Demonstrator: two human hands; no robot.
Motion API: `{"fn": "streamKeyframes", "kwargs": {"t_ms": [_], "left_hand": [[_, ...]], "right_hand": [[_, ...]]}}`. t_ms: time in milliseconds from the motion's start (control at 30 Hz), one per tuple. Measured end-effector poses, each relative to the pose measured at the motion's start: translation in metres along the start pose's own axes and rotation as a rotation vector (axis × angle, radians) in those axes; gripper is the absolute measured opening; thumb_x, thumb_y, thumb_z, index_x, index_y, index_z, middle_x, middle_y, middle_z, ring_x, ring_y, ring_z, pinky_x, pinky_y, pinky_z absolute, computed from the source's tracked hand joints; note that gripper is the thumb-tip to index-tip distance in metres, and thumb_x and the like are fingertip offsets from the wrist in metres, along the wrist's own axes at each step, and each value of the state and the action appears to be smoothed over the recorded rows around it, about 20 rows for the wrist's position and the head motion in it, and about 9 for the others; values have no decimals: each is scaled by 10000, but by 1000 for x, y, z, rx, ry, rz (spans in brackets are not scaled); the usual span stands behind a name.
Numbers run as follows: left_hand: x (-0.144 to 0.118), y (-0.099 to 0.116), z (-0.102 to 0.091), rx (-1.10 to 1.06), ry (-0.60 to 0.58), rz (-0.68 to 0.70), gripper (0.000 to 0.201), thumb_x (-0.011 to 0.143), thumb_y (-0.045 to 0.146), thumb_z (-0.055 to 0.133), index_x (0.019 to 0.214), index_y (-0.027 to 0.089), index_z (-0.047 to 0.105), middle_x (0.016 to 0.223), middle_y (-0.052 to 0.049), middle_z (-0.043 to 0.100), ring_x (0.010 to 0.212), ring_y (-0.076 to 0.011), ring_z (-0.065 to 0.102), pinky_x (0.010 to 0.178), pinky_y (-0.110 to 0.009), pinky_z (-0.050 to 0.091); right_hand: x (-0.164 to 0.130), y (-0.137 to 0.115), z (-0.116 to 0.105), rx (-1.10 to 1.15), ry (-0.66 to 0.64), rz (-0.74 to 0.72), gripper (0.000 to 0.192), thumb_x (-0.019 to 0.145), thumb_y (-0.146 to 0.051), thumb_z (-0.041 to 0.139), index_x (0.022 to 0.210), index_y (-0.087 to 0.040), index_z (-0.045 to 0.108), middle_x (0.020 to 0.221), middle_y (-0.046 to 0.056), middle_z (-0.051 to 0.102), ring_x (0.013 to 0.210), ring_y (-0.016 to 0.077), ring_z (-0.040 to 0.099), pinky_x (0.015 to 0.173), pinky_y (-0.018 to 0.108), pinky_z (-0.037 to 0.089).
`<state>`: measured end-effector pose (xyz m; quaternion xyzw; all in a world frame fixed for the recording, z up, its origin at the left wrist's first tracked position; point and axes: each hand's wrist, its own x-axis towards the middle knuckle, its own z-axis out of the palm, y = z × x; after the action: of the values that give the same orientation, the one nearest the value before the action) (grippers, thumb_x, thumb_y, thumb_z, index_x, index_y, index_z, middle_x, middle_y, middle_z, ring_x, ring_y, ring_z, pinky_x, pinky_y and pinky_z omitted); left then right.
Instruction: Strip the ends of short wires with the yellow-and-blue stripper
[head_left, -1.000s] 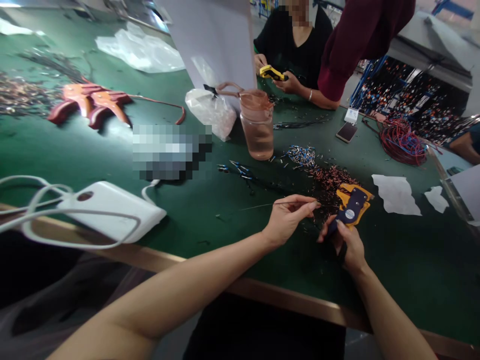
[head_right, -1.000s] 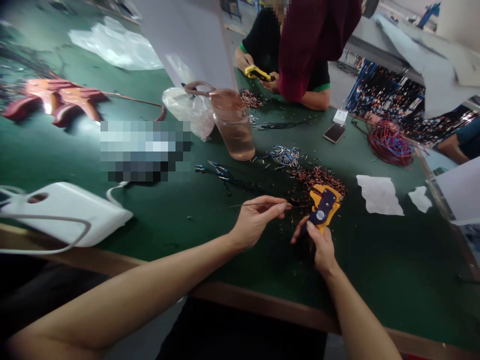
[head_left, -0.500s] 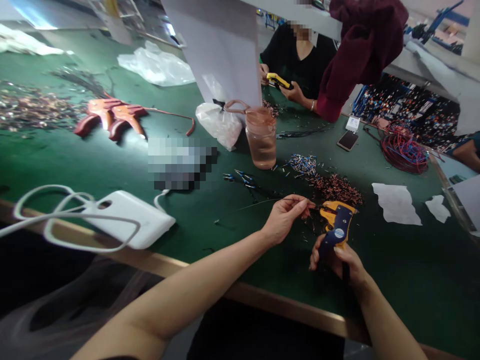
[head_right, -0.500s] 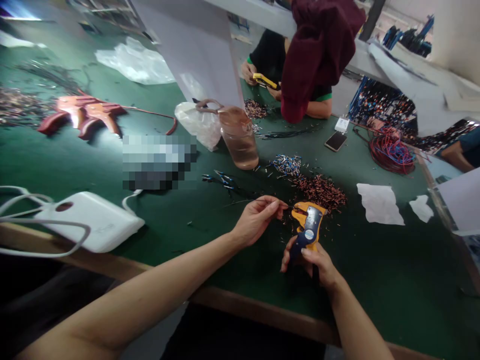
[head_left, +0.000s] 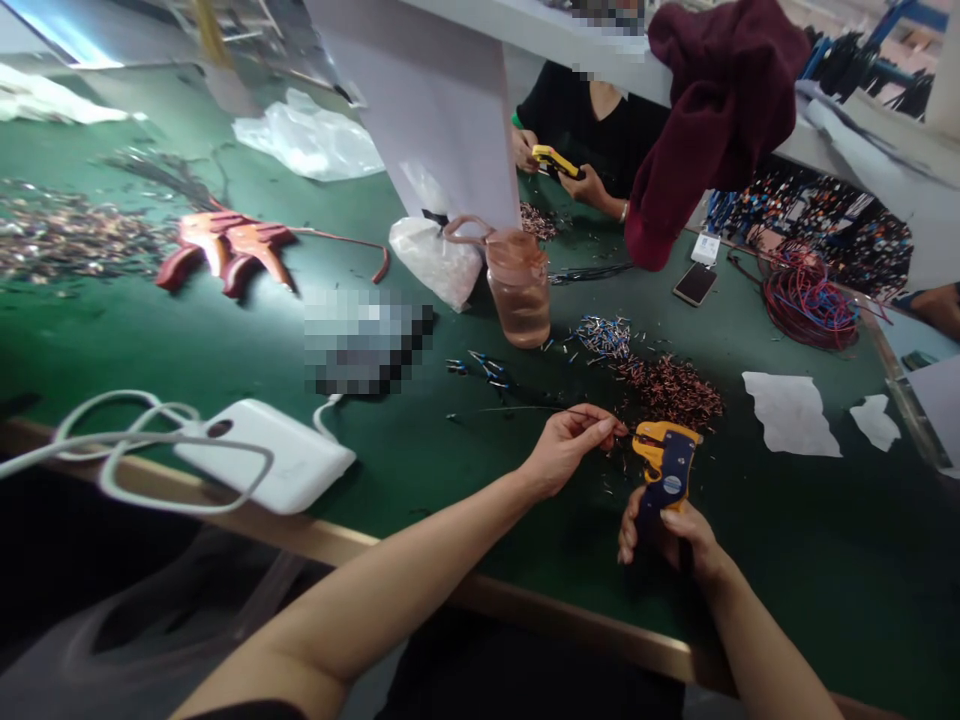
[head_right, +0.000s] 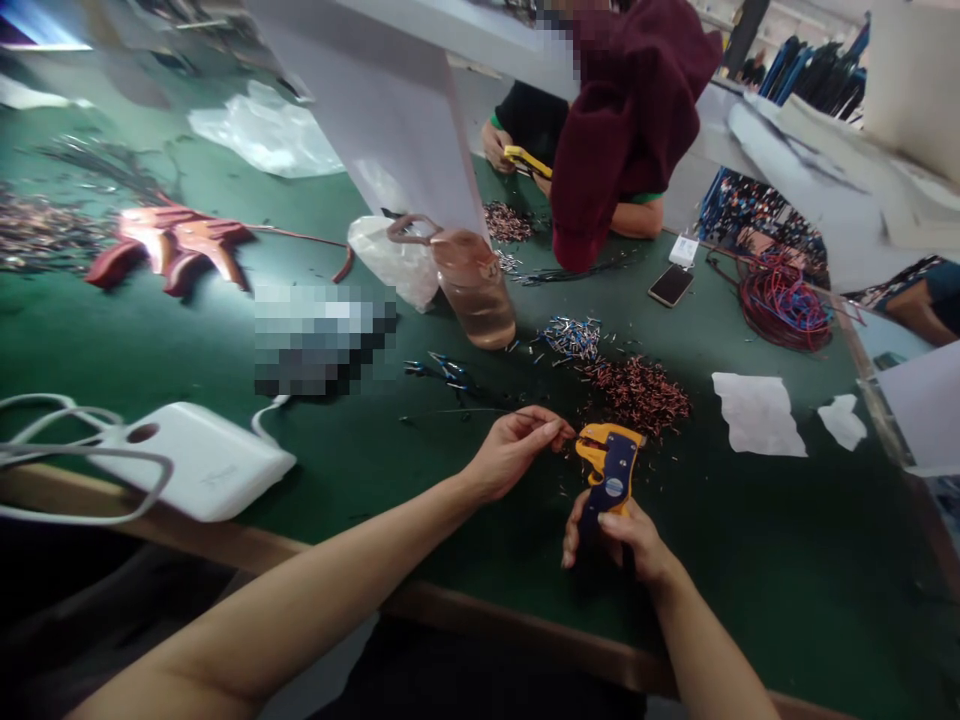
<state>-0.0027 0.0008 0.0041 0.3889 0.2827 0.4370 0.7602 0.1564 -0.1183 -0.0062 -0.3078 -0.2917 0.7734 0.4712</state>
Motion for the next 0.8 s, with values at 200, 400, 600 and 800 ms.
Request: {"fn": "streamKeyframes", "kwargs": {"t_ms": [200,400,600,800], "left_hand": [[0,-1,-1,21,-5,-13,325,656,424,807,723,130,687,743,-69,739,579,-104,566,606,-247,475],[-2,-1,-1,41,0,-22,316,655,423,807,721,135,694,727,-67,738,578,-107,569,605,-247,474],[1,-1,-3,78,61,-2,315,631,422,814,702,139,695,724,-61,741,576,-111,583,615,-250,489],[4,1,-3,98,188,37,297,640,407,805,719,140,700,690,-45,733,569,-101,581,594,-225,478]], "right_hand": [[0,3,0,1,59,0,321,779,-432,696,847,-128,620,624,34,642,532,178,636,548,309,500],[-1,11,1,-51,91,-20,321,769,-450,706,771,-150,591,518,-1,592,414,143,562,452,268,450],[3,12,1,-127,208,-116,315,786,-465,687,798,-162,601,551,2,598,439,143,550,455,270,446],[5,6,1,-306,296,-245,333,802,-410,683,1034,-176,639,868,78,702,773,231,657,764,377,497]]}}
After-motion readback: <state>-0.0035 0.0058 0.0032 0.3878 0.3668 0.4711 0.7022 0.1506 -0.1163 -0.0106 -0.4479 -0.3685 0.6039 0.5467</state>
